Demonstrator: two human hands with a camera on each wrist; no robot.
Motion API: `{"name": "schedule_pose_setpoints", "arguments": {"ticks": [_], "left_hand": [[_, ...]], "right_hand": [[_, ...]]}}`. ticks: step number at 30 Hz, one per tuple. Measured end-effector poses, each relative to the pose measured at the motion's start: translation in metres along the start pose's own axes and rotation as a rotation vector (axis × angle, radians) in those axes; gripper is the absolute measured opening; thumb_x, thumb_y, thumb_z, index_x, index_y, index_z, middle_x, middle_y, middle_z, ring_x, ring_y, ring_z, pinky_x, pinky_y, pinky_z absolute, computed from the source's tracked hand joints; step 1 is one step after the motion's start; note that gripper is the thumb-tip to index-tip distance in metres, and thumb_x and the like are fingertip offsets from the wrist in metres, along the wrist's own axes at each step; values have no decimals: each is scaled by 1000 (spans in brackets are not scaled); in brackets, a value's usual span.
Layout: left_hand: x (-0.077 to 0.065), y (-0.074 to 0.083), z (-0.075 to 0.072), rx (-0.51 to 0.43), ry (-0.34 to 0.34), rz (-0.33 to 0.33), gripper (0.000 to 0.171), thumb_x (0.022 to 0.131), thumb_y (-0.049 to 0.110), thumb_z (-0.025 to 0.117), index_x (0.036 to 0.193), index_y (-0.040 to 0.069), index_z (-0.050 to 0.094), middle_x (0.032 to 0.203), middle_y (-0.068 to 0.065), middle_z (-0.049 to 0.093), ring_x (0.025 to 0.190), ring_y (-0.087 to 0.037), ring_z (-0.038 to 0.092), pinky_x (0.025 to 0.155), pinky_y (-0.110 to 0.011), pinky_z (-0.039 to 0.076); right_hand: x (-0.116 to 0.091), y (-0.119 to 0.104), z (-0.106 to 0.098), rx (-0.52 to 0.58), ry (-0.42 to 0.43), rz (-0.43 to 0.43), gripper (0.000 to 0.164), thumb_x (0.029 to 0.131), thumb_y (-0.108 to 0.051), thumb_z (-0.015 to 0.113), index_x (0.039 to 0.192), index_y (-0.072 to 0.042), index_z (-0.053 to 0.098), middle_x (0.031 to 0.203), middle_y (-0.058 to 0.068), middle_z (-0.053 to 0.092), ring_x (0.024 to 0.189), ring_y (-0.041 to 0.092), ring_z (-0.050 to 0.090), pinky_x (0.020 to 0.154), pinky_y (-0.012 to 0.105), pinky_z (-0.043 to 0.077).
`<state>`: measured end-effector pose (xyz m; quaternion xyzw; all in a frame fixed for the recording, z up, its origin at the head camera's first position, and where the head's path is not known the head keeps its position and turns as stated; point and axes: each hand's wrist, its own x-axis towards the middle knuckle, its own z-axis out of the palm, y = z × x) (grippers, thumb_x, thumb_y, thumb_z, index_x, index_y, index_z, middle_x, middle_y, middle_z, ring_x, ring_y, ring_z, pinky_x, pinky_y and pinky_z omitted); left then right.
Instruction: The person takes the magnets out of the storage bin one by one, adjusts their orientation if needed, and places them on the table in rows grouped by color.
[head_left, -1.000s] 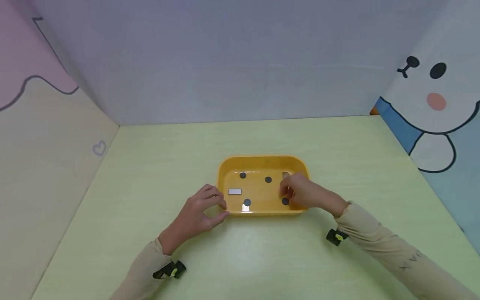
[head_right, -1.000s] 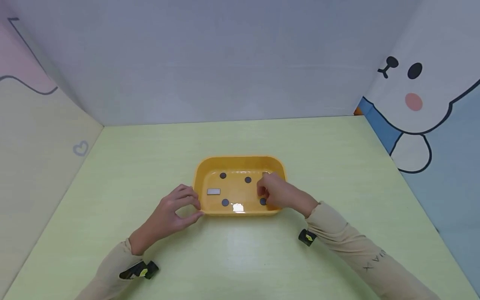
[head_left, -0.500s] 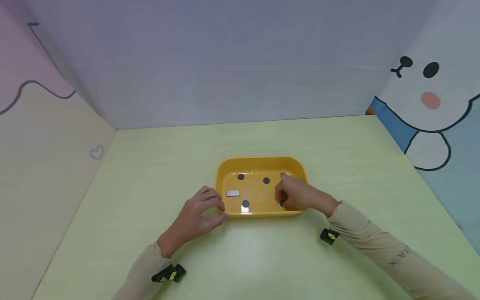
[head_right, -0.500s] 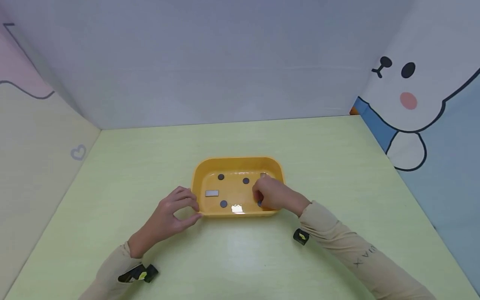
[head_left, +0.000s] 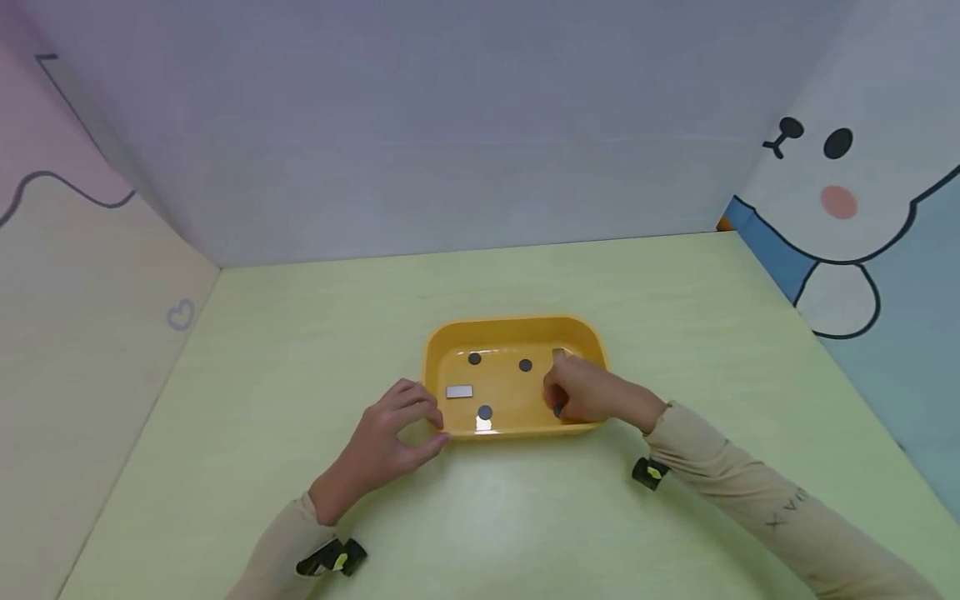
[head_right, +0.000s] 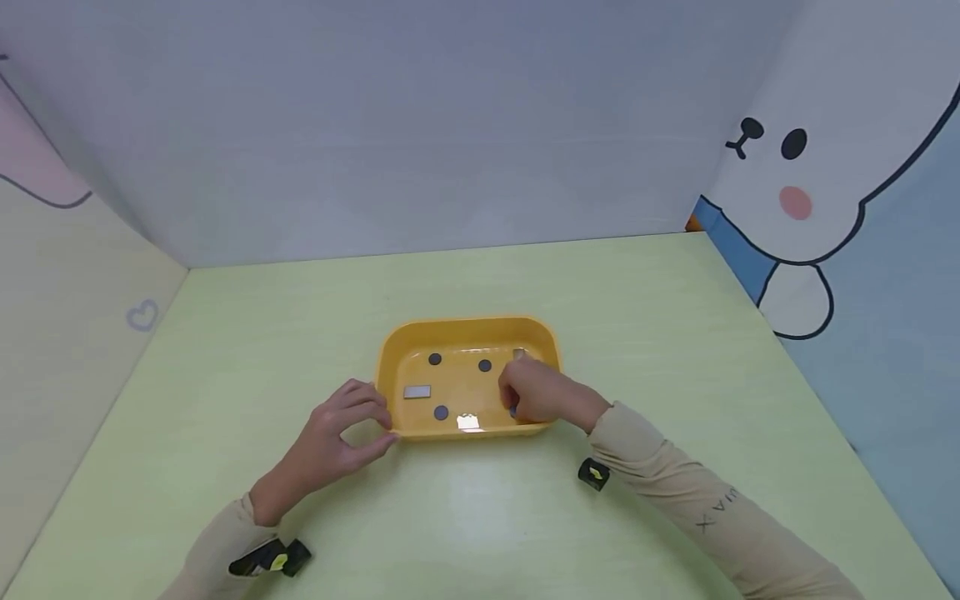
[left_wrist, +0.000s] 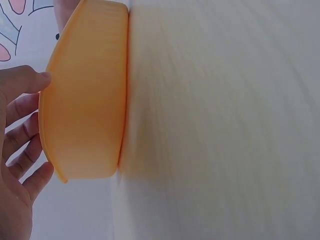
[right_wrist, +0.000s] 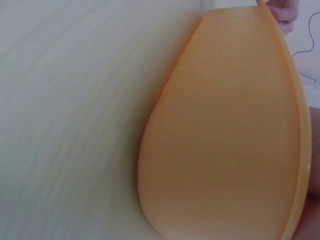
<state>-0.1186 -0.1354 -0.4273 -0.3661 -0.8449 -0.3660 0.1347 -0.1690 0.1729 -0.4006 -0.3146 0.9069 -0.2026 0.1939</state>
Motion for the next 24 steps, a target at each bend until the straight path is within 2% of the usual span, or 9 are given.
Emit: {"name": "schedule_pose_setpoints", "arguments": {"ticks": [4,8,18,19,21,24], "left_hand": [[-1,0,0,0,-5,-5,15,75,22,79,80,17,66,89,8,59,94,-12,49,80,-30,47],[-1,0,0,6,-10,-12,16,74,22,79,80,17,65,89,8,59,94,-12,49,80,-30,47],[0,1,2,3,12,26,16,73,20,80,78,16,65,88,7,59,93,-12,49,79,-30,47],[1,0,2,4,13,28,16,73,20,79,79,16,65,88,8,59,93,-12,49,79,-29,47],[1,0,2,1,13,33,16,73,20,79,79,16,65,88,7,59,93,-12,49,80,-29,47],[0,-1,1,3,11,25,15,73,20,79,79,16,65,88,7,59,94,-12,49,80,-29,47]], "right_hand": [[1,-3,2,14,-14,34,22,70,10,67,66,-11,61,61,-5,51,60,12,45,66,28,40],[-1,-6,2,28,-7,71,21,71,11,68,71,-10,61,66,-2,53,64,14,46,61,27,40],[-3,-5,1,-5,14,28,22,68,12,68,72,-9,62,65,-2,54,61,12,46,60,27,41],[-3,-6,1,-11,19,26,23,68,12,68,71,-10,62,65,-2,53,60,12,45,61,28,41],[-3,-7,1,-26,31,15,23,67,12,68,69,-10,62,63,-3,53,59,12,45,71,32,44],[0,-8,2,-38,46,-9,23,66,12,68,67,-11,62,61,-4,52,59,13,44,82,39,40]]}}
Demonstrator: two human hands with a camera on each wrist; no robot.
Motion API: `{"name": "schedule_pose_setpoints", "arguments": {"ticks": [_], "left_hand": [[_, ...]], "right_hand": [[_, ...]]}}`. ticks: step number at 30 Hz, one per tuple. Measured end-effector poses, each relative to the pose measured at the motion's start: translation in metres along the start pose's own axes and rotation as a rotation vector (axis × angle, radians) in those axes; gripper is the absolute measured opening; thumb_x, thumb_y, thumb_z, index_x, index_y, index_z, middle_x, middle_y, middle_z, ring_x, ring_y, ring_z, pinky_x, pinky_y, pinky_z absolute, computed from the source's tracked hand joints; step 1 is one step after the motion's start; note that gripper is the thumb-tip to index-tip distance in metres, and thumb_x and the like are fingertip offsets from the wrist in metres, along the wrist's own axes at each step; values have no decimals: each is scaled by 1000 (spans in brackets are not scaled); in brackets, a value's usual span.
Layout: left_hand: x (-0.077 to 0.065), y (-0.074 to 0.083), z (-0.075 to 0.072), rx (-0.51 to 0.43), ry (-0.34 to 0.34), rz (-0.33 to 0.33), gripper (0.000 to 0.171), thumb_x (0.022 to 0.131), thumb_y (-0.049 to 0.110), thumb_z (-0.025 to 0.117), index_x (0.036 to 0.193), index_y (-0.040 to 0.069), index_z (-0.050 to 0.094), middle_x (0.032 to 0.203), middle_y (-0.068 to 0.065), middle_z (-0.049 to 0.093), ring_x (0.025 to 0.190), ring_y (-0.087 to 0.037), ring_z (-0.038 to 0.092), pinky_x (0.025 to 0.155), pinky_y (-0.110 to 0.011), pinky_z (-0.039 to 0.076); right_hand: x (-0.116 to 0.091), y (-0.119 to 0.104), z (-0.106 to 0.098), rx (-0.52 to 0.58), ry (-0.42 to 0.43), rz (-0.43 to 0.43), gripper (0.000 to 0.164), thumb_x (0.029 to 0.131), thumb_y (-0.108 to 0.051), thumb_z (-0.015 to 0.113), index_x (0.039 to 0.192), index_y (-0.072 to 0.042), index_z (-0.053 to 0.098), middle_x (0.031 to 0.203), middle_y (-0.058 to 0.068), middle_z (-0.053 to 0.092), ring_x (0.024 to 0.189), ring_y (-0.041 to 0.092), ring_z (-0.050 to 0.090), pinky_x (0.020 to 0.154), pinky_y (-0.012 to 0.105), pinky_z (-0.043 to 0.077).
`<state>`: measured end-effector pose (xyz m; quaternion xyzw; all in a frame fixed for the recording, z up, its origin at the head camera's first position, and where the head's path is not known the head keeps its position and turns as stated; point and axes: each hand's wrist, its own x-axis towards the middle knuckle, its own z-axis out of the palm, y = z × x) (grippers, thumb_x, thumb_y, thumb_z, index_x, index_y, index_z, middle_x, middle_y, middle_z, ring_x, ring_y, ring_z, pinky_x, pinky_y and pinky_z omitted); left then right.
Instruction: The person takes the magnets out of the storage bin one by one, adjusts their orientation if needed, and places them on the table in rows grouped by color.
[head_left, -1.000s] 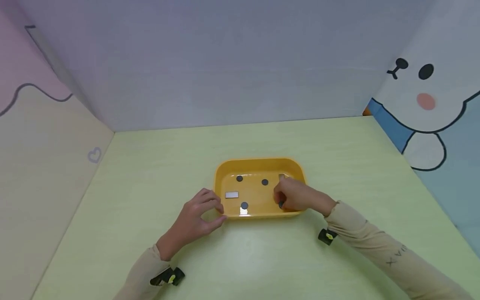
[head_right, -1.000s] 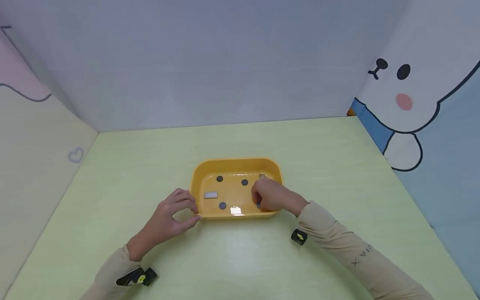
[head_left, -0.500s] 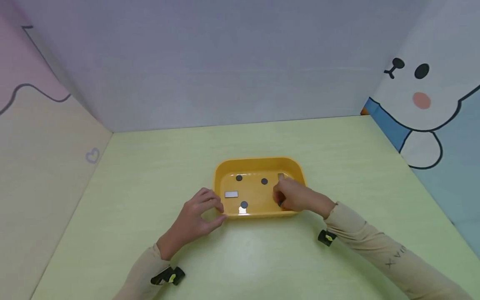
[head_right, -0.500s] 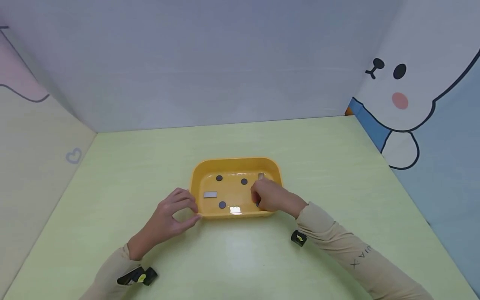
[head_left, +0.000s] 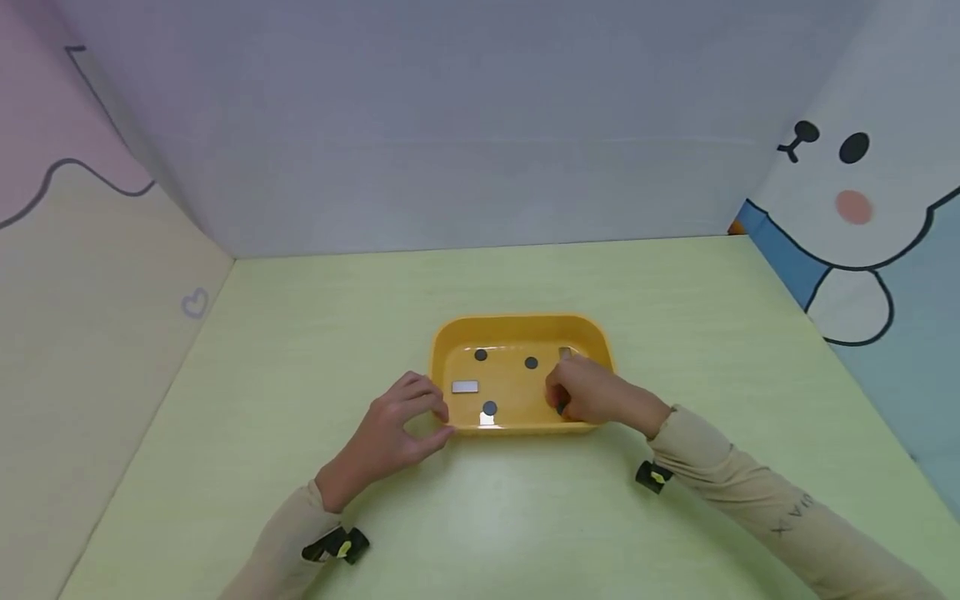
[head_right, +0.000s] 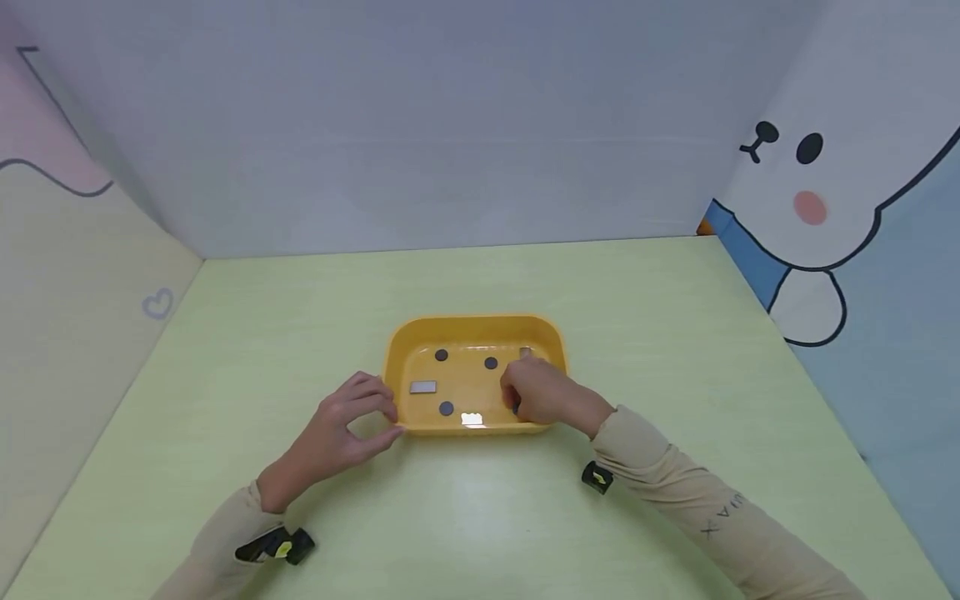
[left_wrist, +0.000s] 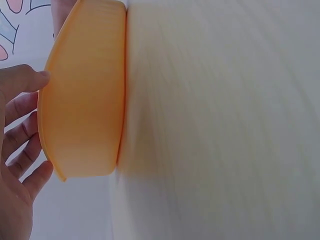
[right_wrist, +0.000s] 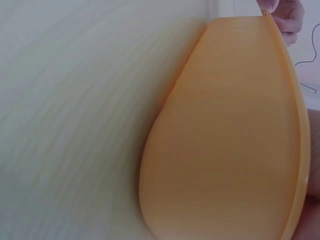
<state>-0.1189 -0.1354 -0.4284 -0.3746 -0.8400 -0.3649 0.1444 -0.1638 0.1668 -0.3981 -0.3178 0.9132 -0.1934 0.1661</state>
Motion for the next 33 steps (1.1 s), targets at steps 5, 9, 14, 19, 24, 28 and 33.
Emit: {"name": "schedule_pose_setpoints", "arguments": {"ticks": [5,9,14,19,24,28,33], "left_hand": [[0,0,-1,-1,-12,-19,15,74,20,79,79,17,64,89,8,59,94,-12,49,81,-30,46],[0,1,-1,-5,-18,-27,16,74,20,79,79,17,64,88,8,58,94,-11,49,80,-29,46],[0,1,-1,-12,-14,-23,16,73,17,79,78,15,65,88,8,58,93,-11,48,79,-29,46],[0,0,-1,-19,-22,-34,15,74,18,79,79,17,64,88,8,57,94,-12,48,80,-29,46],[0,1,-1,-24,-17,-39,16,73,18,79,79,17,64,89,8,57,94,-12,48,80,-30,46],[1,0,-1,-25,-13,-30,16,73,17,79,79,17,64,89,8,57,94,-12,48,80,-29,46],[1,1,-1,-27,-11,-15,15,74,18,79,79,17,64,88,8,57,93,-12,48,80,-29,45]], "right_hand": [[0,0,1,27,11,-28,22,67,10,71,69,-10,65,64,-3,54,64,14,44,75,35,36],[0,2,3,45,41,-91,20,66,11,70,71,-9,69,66,-3,58,62,11,46,78,36,35],[-1,3,4,73,70,-154,21,65,13,69,74,-6,72,68,-2,61,59,10,48,88,44,31],[1,4,2,93,56,-181,23,65,15,69,76,-4,73,66,0,61,58,10,49,97,54,28],[1,3,0,98,28,-168,21,66,13,72,79,-4,73,69,1,62,60,11,51,97,55,26],[1,3,0,105,22,-148,16,69,7,77,79,-4,73,72,0,63,62,11,54,99,54,25],[0,2,0,121,37,-148,12,70,2,78,78,-4,73,72,-1,64,63,10,56,94,50,29]]}}
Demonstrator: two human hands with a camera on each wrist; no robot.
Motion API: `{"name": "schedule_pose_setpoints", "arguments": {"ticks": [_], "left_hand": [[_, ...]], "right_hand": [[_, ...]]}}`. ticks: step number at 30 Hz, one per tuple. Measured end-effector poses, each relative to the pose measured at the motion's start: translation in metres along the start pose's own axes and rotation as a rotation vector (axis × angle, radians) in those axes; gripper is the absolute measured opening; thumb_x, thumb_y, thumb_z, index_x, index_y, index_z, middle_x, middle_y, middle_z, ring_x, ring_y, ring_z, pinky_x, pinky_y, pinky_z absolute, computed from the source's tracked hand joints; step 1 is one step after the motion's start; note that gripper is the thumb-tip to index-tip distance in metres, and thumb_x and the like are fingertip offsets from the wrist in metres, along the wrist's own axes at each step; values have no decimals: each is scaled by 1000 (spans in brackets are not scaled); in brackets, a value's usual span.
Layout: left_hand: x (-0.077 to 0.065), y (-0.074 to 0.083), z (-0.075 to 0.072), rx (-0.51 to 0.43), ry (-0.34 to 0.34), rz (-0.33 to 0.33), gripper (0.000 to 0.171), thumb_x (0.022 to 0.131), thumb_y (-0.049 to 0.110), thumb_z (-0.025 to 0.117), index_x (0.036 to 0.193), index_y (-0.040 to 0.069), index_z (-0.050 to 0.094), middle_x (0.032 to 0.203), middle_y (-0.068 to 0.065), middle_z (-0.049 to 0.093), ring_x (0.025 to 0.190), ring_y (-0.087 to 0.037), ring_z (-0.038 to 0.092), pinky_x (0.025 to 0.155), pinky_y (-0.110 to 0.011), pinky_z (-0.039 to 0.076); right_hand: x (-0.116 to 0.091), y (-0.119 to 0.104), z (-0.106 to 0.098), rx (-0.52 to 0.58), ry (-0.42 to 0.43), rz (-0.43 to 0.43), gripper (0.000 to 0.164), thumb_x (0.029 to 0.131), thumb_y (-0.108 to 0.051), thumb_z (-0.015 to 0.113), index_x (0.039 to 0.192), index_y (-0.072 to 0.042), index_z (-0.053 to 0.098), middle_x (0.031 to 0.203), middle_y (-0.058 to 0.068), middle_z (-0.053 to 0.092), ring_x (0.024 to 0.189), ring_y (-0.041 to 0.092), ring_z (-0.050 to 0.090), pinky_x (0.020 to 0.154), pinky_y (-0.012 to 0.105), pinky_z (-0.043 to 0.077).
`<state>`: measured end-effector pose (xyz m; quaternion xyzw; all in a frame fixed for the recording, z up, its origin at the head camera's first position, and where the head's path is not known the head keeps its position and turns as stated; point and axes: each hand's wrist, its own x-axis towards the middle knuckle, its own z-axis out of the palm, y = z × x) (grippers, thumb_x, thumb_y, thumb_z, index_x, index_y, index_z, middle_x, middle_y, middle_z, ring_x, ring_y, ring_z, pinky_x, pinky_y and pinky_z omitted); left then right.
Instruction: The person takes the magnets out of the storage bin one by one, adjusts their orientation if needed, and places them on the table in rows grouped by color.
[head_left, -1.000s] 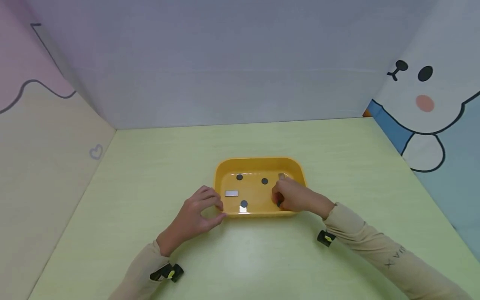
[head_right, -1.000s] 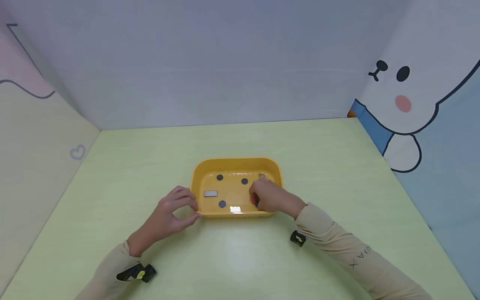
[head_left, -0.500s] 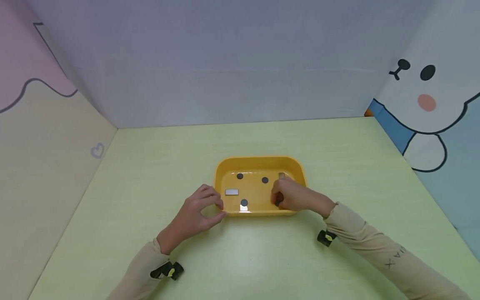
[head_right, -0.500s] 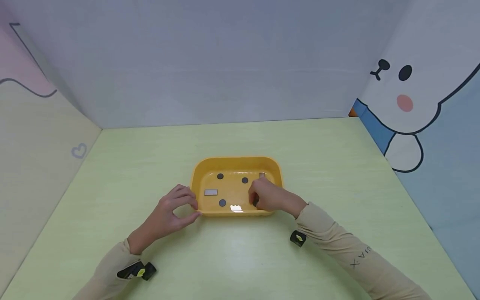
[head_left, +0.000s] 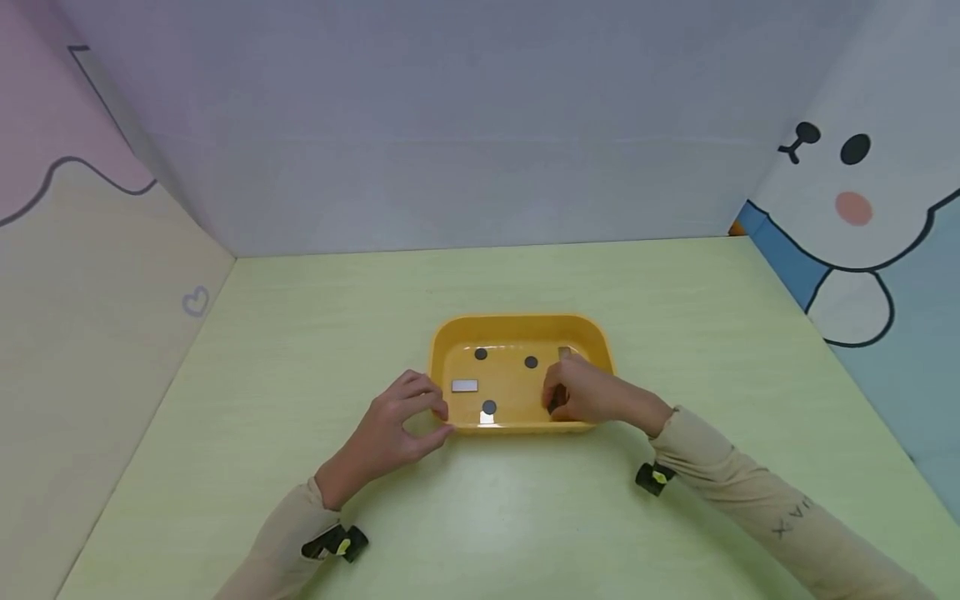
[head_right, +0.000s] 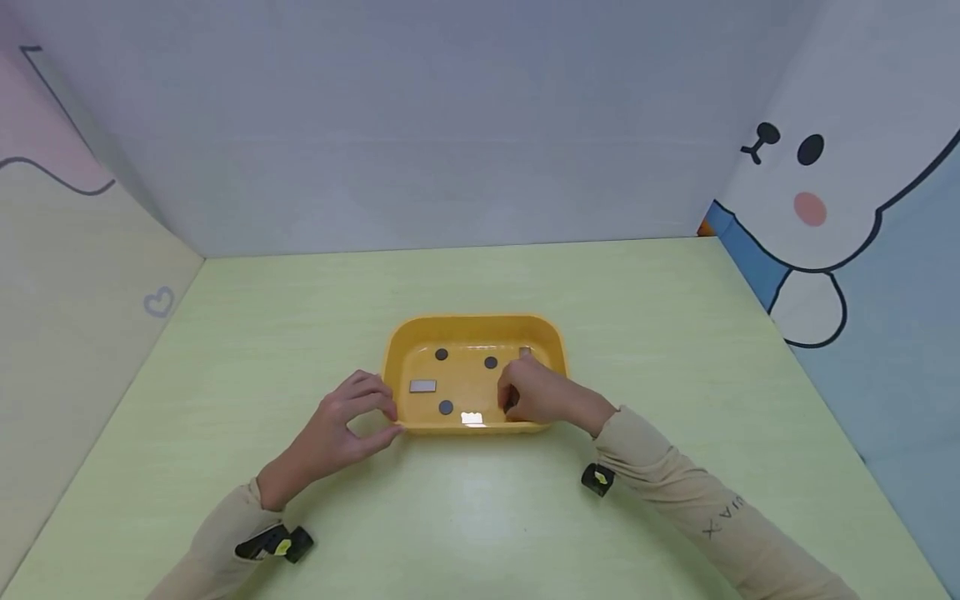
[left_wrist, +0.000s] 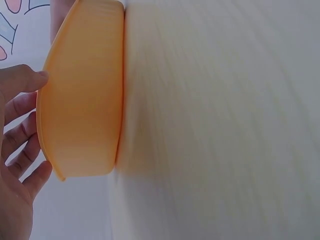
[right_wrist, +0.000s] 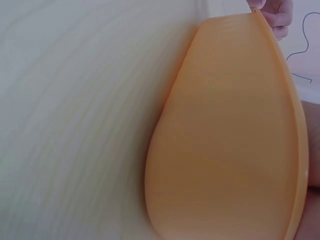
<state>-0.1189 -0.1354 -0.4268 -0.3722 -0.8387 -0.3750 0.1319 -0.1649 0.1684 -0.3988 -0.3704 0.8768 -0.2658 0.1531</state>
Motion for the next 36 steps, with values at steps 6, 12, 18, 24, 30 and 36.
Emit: {"name": "schedule_pose_setpoints", "arguments": {"ticks": [6,12,18,24,30,36], "left_hand": [[-1,-1,0,2,-6,-14,15,74,19,78,79,18,64,89,8,58,94,-11,48,80,-30,46],[0,0,0,8,-3,8,15,74,19,79,79,17,64,89,8,58,94,-12,48,81,-30,46],[-1,0,0,21,0,1,16,73,20,79,79,17,65,90,9,58,95,-11,48,81,-30,47],[-2,1,0,24,-7,-25,17,73,19,80,79,17,65,89,9,58,95,-10,48,81,-30,47],[-3,1,1,17,-13,-35,15,74,19,79,79,18,65,89,8,58,94,-12,48,81,-32,47],[-2,1,0,23,-15,-29,15,75,21,79,79,17,65,90,9,58,95,-11,48,82,-30,47]], "right_hand": [[-1,3,1,60,20,54,13,74,0,76,84,-7,73,79,-4,64,70,9,56,81,34,42],[-7,5,1,212,64,84,12,77,1,74,87,-7,72,84,-2,65,75,13,57,73,29,51],[-13,3,-4,335,88,145,12,79,-5,74,91,-6,72,90,0,66,78,16,59,71,27,52],[-19,3,-10,438,105,189,17,80,-10,75,96,-4,72,90,3,68,80,20,61,71,27,53],[-27,6,-15,542,117,187,21,80,-11,74,99,-1,71,95,7,68,84,23,64,73,29,54],[-34,7,-22,646,139,144,26,80,-10,74,102,4,69,100,11,68,92,26,63,75,32,54]]}}
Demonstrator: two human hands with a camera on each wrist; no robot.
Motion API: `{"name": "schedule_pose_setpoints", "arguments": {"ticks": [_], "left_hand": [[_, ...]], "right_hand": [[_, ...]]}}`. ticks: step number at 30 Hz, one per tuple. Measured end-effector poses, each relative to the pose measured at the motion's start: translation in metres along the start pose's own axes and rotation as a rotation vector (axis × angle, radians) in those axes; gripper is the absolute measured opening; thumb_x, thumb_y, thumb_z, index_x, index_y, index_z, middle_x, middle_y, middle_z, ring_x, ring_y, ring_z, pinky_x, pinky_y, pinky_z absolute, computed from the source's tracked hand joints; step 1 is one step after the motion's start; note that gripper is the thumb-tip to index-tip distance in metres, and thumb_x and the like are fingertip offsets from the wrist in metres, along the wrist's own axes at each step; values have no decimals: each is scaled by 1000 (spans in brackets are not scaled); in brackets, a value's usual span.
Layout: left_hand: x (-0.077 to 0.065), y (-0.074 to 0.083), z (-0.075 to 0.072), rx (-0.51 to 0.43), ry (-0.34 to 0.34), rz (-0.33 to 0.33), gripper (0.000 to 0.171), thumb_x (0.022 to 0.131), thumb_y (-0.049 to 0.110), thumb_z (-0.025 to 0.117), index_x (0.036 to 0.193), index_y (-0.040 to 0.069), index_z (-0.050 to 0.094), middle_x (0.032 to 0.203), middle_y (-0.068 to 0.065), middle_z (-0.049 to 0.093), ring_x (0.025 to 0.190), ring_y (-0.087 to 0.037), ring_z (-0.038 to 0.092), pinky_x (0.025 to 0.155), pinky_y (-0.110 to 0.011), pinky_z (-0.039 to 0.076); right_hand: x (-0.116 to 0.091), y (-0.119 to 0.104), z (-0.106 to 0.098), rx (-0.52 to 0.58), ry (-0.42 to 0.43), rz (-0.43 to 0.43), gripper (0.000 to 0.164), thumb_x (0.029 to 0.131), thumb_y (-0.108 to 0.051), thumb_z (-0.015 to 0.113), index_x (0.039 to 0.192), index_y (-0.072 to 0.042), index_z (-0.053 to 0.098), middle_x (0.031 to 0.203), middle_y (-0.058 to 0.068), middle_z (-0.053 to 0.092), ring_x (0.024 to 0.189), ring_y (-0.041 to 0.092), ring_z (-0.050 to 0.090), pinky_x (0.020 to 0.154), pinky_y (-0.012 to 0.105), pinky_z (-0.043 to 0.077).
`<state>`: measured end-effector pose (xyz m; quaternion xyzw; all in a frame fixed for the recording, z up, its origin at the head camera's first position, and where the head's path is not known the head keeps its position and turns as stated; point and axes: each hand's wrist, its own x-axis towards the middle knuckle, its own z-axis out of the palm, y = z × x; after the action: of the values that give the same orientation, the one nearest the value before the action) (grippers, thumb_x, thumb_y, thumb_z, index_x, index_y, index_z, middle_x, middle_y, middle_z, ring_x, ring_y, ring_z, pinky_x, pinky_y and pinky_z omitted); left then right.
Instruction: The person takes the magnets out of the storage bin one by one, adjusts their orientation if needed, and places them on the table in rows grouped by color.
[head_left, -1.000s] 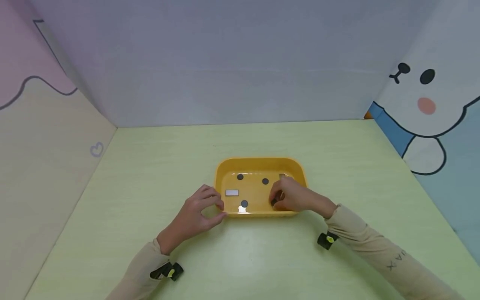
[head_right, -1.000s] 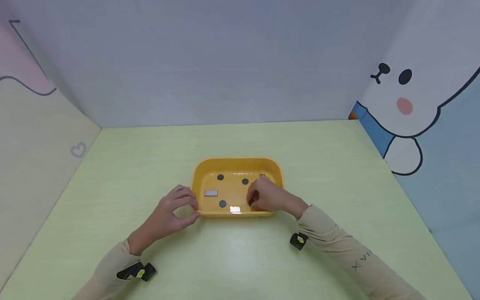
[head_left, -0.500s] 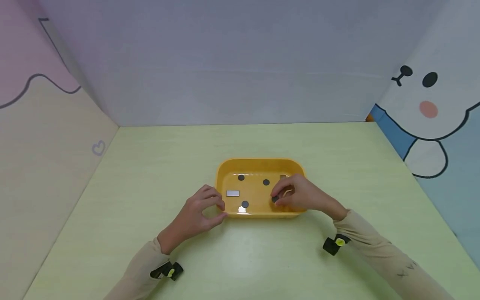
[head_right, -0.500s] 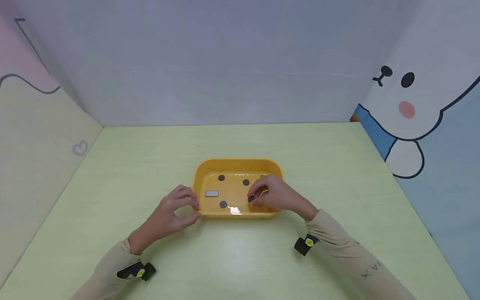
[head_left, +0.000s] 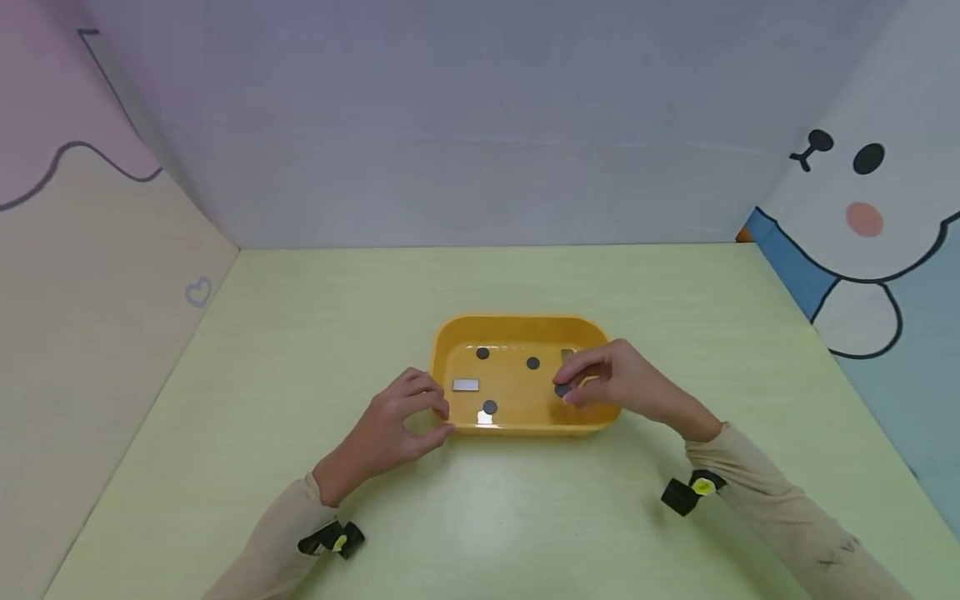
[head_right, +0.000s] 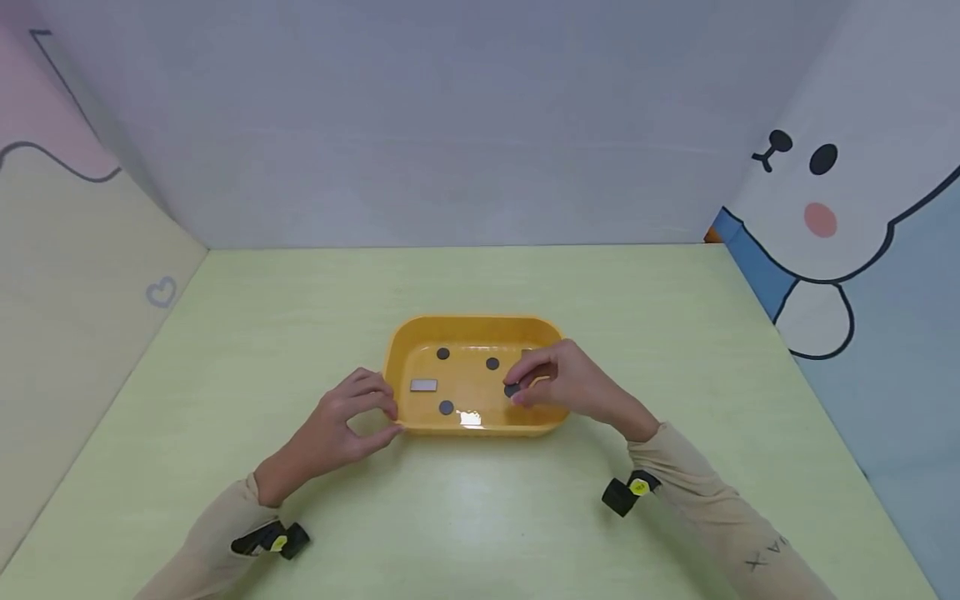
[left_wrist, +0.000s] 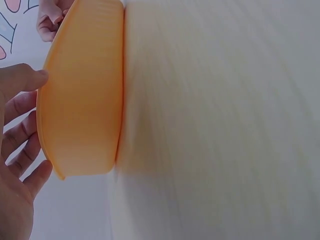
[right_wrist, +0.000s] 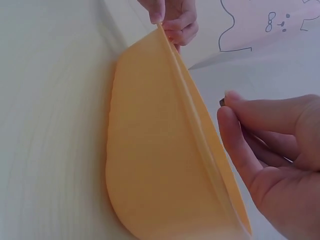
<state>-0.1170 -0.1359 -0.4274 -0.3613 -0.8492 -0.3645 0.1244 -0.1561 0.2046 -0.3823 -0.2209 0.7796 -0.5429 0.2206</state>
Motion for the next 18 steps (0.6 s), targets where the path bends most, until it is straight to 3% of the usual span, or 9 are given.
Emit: {"name": "schedule_pose_setpoints", "arguments": {"ticks": [18], "left_hand": [[2,0,0,-12,37,34,16,73,15,80,78,16,65,89,9,59,92,-12,49,78,-32,48]], "right_hand": [[-16,-4,-24,88,48,8,26,82,-8,72,104,3,68,105,13,67,88,26,66,78,34,53]]}}
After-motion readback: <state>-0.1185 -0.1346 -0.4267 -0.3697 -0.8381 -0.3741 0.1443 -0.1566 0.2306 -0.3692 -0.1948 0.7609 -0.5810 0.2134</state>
